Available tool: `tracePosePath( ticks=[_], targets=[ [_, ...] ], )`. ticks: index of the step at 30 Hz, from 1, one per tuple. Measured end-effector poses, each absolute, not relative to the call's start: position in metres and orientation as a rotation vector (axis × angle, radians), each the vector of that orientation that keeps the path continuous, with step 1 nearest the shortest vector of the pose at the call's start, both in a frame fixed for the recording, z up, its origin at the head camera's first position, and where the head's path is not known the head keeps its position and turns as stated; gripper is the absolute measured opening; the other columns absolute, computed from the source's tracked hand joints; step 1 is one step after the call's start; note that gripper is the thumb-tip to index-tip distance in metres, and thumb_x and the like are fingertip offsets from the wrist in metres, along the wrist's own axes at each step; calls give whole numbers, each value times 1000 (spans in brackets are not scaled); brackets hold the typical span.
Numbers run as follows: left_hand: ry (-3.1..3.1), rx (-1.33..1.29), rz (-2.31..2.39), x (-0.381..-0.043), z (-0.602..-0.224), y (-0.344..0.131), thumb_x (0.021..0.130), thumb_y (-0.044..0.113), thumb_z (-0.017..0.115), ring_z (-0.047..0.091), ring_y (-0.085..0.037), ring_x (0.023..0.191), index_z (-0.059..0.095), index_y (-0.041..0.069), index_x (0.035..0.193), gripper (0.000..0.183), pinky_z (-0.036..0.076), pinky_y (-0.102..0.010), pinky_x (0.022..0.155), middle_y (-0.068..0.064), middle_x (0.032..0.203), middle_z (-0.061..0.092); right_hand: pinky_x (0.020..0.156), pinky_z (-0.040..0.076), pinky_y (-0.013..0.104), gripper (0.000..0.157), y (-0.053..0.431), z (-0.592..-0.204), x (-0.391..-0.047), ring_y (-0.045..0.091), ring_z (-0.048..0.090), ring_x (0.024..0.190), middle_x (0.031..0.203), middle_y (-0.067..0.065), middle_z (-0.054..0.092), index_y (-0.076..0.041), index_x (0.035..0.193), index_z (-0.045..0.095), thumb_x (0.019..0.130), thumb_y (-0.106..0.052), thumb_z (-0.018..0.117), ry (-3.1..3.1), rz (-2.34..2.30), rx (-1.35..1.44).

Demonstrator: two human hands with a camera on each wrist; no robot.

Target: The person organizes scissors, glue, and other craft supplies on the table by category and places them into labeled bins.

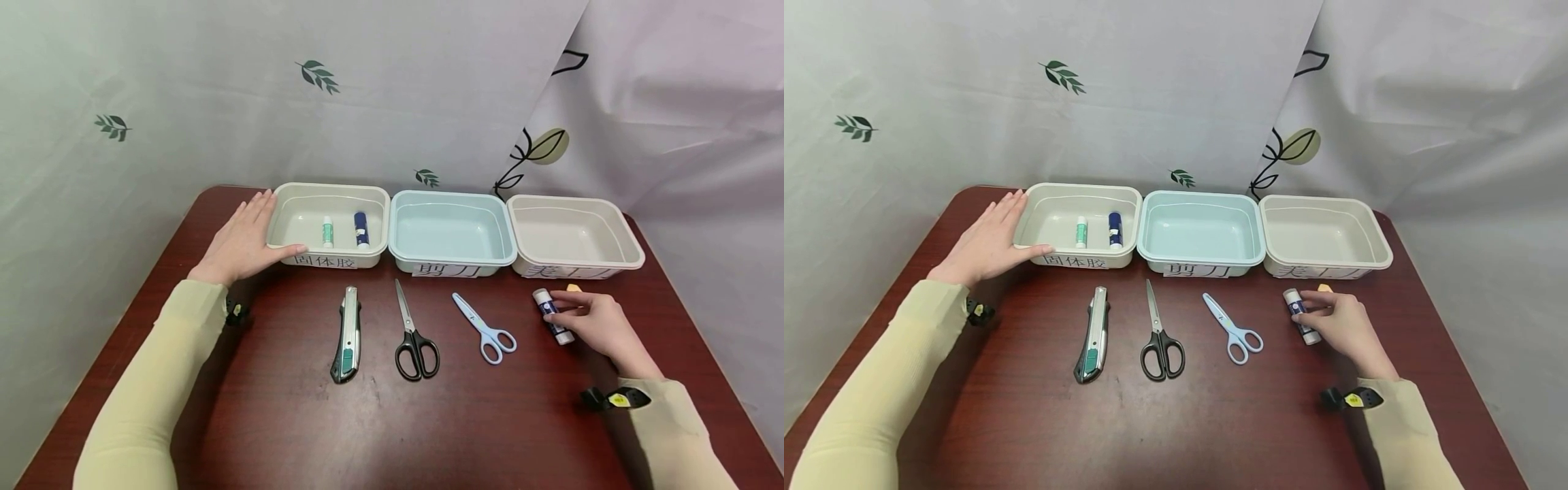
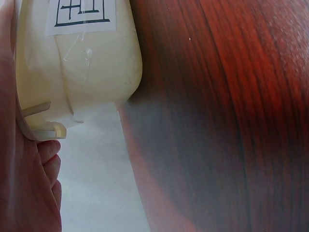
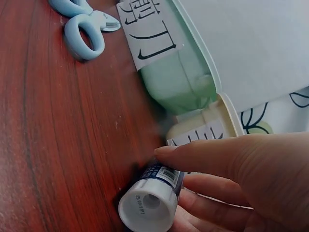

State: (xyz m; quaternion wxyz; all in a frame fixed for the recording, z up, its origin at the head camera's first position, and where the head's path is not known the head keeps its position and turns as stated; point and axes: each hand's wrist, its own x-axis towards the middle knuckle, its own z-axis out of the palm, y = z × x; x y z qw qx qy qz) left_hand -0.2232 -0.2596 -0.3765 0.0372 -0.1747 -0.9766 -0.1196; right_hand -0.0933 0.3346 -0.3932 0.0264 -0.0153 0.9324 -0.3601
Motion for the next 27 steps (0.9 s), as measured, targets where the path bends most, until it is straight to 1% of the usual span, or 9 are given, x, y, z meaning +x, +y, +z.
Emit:
tracePosePath(
  ticks=[13,27],
  targets=[
    [-3004,-519,-376,-224,-378,-259,86,77,58,11,-36,153,11,-2,162,119,2,-44,124,-24,166,14,57,53,22,48,331,-395,-94,6,70,74,89,17,75,11,125,67,84,-7,84,2857,-1120,-24],
    [-3007,-524,-368,-224,-377,-260,86,77,58,9,-35,154,11,-1,162,119,1,-43,124,-24,166,14,57,52,21,47,331,-394,-94,5,70,74,87,16,76,11,125,67,84,-5,83,2867,-1101,-31]
  ],
)
